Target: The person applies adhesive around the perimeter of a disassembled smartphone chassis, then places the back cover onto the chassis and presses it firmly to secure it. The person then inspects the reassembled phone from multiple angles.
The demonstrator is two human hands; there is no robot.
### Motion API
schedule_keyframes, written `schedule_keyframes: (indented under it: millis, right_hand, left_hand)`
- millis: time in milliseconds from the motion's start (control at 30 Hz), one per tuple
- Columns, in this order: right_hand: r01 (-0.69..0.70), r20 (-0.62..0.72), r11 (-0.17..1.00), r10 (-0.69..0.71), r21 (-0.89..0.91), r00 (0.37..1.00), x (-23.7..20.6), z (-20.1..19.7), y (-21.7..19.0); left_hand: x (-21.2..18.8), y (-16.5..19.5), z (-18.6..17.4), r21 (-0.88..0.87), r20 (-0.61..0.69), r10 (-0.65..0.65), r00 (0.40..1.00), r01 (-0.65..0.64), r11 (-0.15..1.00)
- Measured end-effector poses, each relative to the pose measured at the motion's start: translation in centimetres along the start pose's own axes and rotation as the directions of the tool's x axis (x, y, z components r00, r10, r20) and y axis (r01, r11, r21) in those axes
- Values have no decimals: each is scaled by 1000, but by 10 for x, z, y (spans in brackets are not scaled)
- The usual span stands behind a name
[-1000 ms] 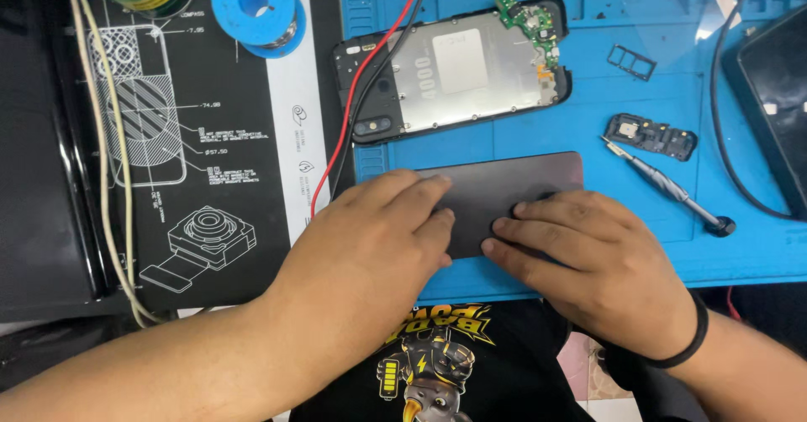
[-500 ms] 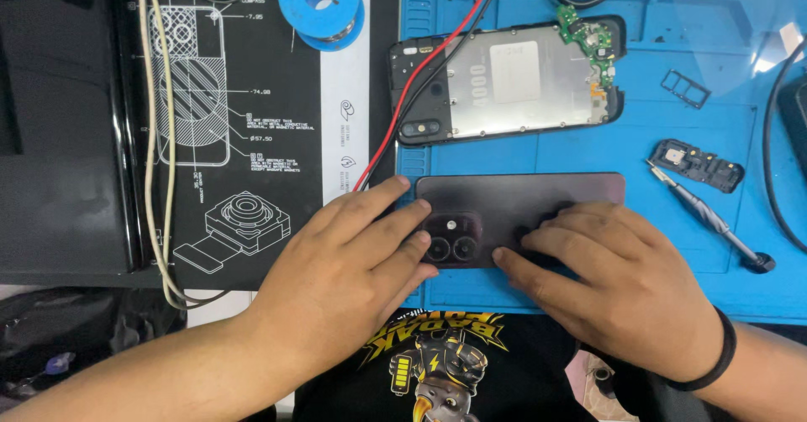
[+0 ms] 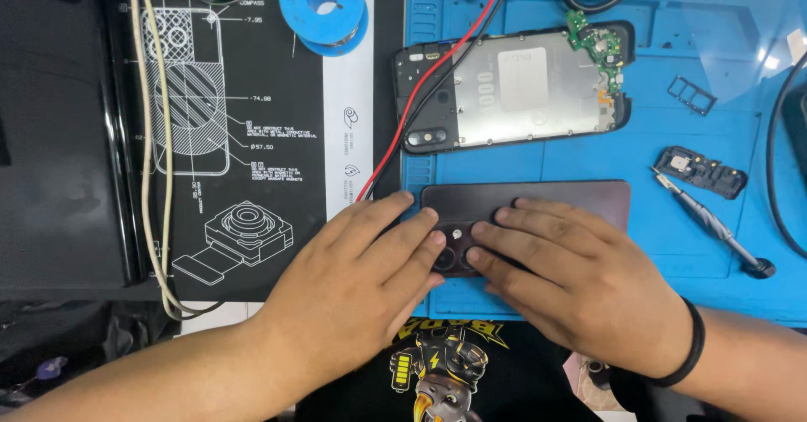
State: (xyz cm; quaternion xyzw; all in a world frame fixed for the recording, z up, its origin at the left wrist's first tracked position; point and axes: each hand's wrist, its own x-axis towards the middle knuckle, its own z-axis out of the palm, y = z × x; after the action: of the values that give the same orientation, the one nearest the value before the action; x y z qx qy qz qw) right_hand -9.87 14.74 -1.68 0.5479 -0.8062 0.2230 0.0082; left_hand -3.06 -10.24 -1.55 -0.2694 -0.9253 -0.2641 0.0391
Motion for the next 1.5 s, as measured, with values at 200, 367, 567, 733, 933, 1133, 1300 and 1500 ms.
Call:
schedule_keyframes:
  millis: [200, 367, 567, 733, 933, 1133, 1300, 1500]
  right_hand:
    - [-18, 32, 996, 21, -93, 999, 7, 3, -1]
    - [-61, 11, 998, 61, -26, 998, 8, 3, 1]
    - [-62, -50, 997, 60, -38, 997, 6, 8, 0]
    - [-26, 13, 996, 27, -80, 1000, 4, 9, 4]
    - [-13, 1, 990, 13, -137, 1000, -5, 17, 7]
    - [-149, 82, 979, 161, -141, 984, -23, 8, 8]
    - [-215, 80, 964, 230, -159, 970, -30, 7, 3]
    - [-219, 107, 975, 222, -44, 969, -40, -3, 16]
  left_hand:
    - [-2, -1, 2, 29, -14, -4, 1000, 4, 1000]
    - [2, -6, -2, -30, 16, -3, 1000, 4, 1000]
    - [5, -2, -2, -10, 1, -12, 1000, 12, 1000]
    - [7, -2, -4, -6, 46, -15, 999, 15, 1000]
    - [9, 6, 0, 121, 70, 45, 997, -54, 991]
    - [-2, 9, 12, 141, 70, 22, 997, -32, 989]
    - [7, 23, 30, 124, 29, -34, 999, 30, 992]
    - [15, 23, 40, 200, 44, 65, 997, -73, 977]
